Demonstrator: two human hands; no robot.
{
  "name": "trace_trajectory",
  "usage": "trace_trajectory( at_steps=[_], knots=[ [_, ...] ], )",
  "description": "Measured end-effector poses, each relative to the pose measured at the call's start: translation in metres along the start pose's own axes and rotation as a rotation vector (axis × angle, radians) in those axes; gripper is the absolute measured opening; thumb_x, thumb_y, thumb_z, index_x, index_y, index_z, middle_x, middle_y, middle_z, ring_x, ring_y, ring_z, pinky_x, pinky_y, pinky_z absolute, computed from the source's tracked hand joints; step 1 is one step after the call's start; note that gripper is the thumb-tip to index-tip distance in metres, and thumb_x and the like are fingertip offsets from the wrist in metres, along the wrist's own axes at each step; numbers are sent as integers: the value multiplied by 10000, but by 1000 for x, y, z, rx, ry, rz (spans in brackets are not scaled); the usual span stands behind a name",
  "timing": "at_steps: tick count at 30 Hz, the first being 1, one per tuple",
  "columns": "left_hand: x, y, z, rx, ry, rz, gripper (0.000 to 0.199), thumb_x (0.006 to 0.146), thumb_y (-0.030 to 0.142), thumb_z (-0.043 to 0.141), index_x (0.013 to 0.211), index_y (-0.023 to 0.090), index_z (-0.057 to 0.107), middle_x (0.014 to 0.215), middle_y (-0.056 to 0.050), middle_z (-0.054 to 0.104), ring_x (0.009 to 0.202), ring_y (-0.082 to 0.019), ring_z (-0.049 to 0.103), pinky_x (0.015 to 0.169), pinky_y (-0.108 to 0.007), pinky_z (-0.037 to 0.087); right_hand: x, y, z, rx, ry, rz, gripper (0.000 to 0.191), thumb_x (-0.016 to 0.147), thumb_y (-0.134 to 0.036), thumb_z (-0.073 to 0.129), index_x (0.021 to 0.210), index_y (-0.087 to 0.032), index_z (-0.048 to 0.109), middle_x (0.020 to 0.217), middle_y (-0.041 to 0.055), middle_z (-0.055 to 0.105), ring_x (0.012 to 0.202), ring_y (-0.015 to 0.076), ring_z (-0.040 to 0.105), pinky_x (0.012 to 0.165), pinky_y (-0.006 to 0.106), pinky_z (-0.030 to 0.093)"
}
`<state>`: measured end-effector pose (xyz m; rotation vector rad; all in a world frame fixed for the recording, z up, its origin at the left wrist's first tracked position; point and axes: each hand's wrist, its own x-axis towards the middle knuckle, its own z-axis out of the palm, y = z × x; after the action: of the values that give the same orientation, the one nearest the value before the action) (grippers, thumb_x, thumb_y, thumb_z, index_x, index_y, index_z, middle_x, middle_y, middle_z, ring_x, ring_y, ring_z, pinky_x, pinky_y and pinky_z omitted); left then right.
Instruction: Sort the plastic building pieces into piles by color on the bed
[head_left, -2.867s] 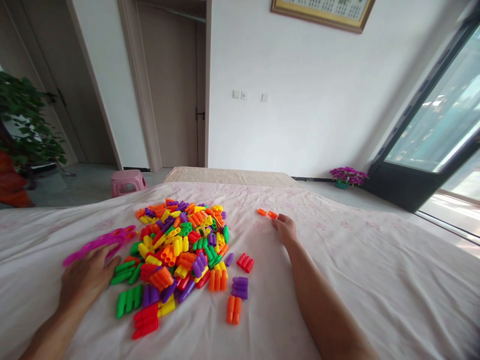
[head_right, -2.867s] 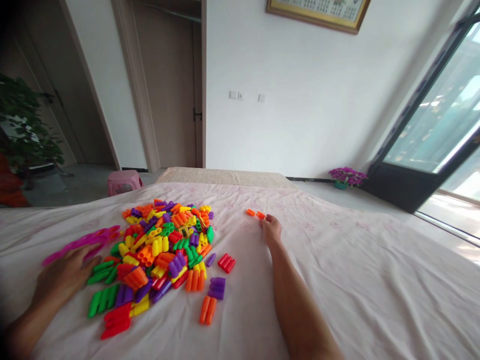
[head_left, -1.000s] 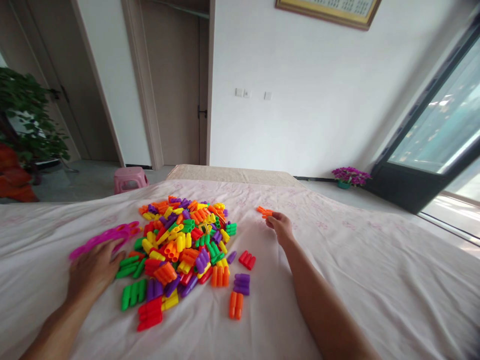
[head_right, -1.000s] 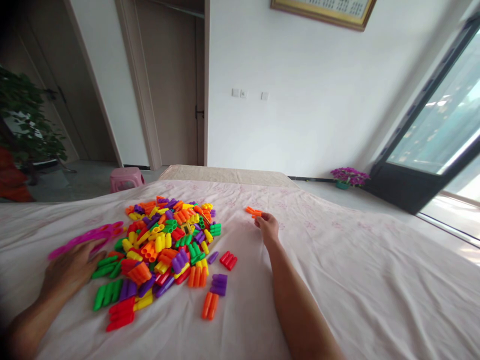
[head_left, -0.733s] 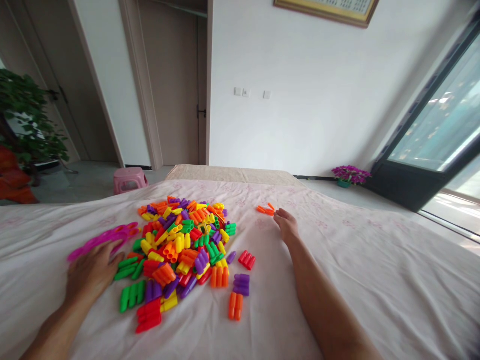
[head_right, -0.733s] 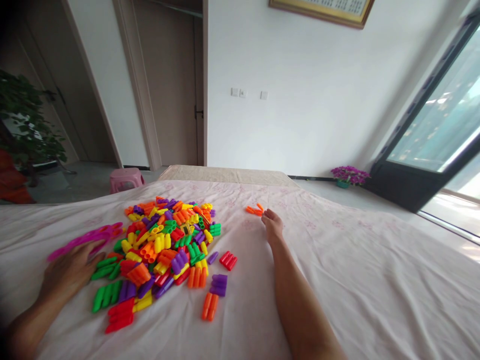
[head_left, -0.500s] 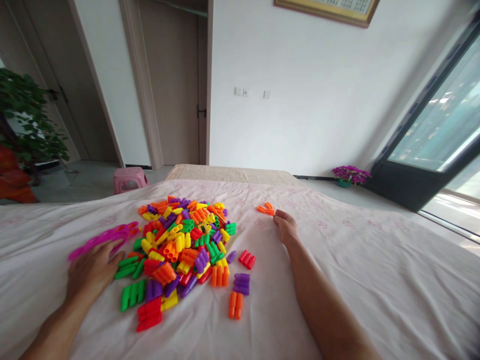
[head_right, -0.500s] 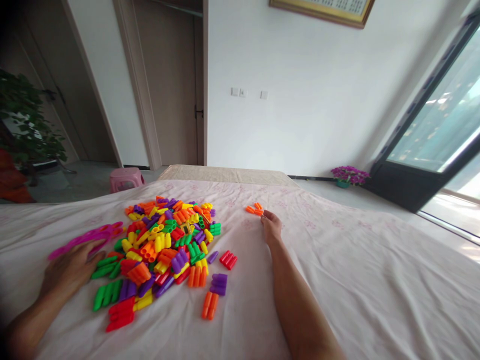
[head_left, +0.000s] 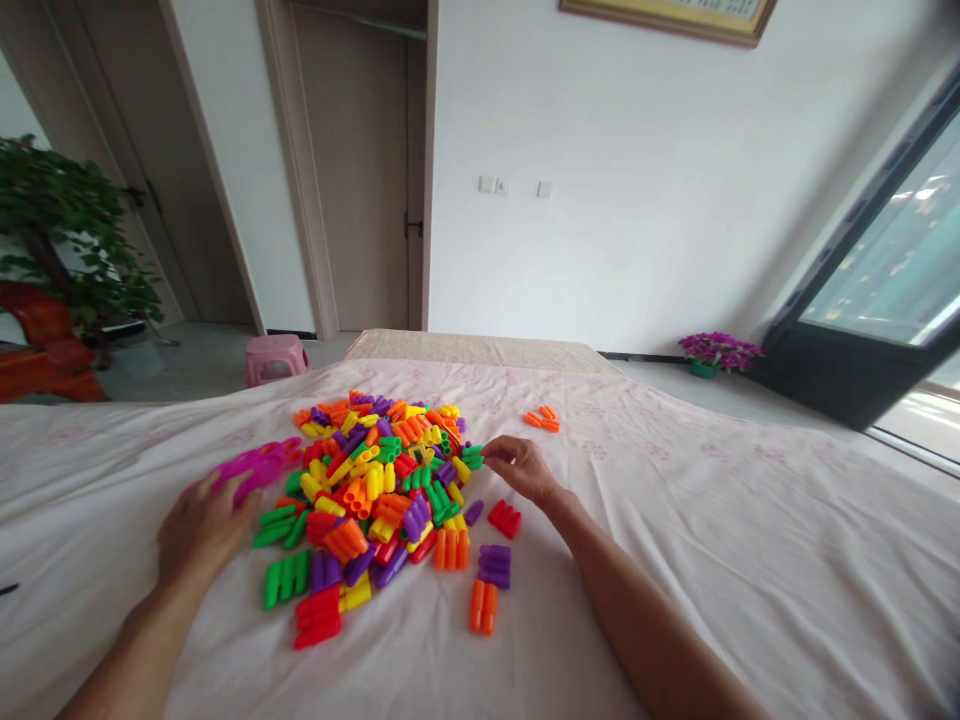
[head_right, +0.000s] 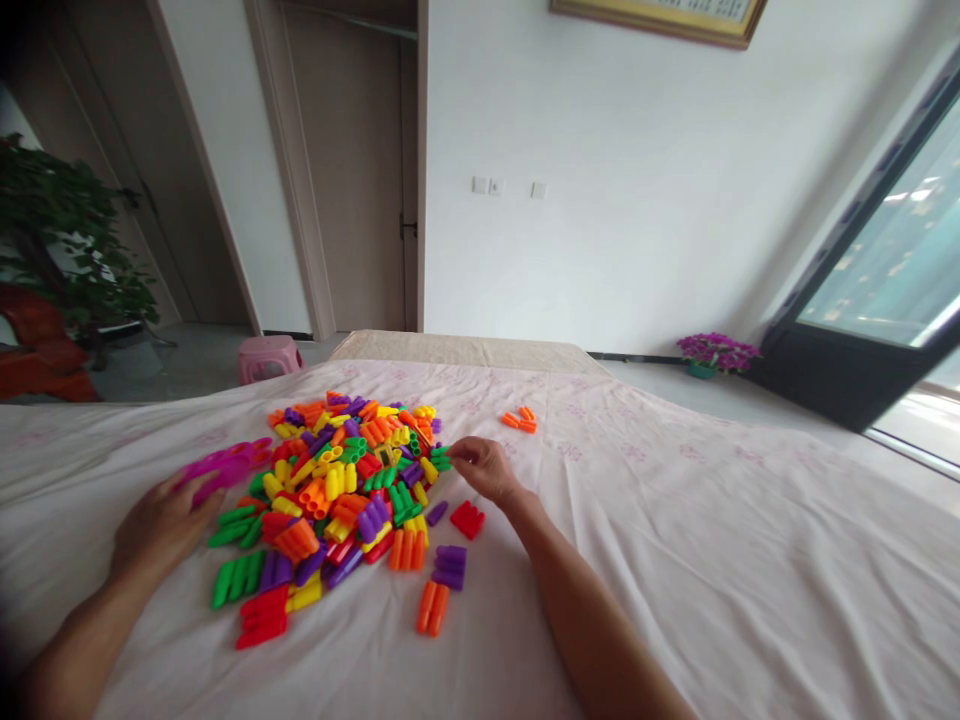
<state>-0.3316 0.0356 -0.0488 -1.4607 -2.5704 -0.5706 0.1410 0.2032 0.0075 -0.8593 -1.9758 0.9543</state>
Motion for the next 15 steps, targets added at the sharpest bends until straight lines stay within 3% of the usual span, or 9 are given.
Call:
trace_trajectory(
  at_steps=[5,9,15],
  knots=[
    [-1,-1,4,15,45,13,531,924,431,468,1322,141,667,1510,-205,567,1406,-381,527,1185,-502,418,-10,-30,17,-28,-271,-3,153,790,-284,723,855,-166,797,796,37,755,699,153,647,642,246,477],
    [-1,1,2,8,42,21,524,907,423,502,1323,150,668,1504,-198,577,1401,-391,532,1184,-513,419,-12,-48,19,-129,-480,55,214,763,-372,812,821,-167,793,762,9,726,666,134,620,610,229,439],
    [-2,0,3,42,40,29,540,963,446,383,1337,157,645,1504,-195,569,1397,-358,526,1190,-494,409,-19,-70,27,-498,-695,-105,436,701,-457,892,1084,-278,782,896,-34,712,755,125,610,653,222,380]
  ],
)
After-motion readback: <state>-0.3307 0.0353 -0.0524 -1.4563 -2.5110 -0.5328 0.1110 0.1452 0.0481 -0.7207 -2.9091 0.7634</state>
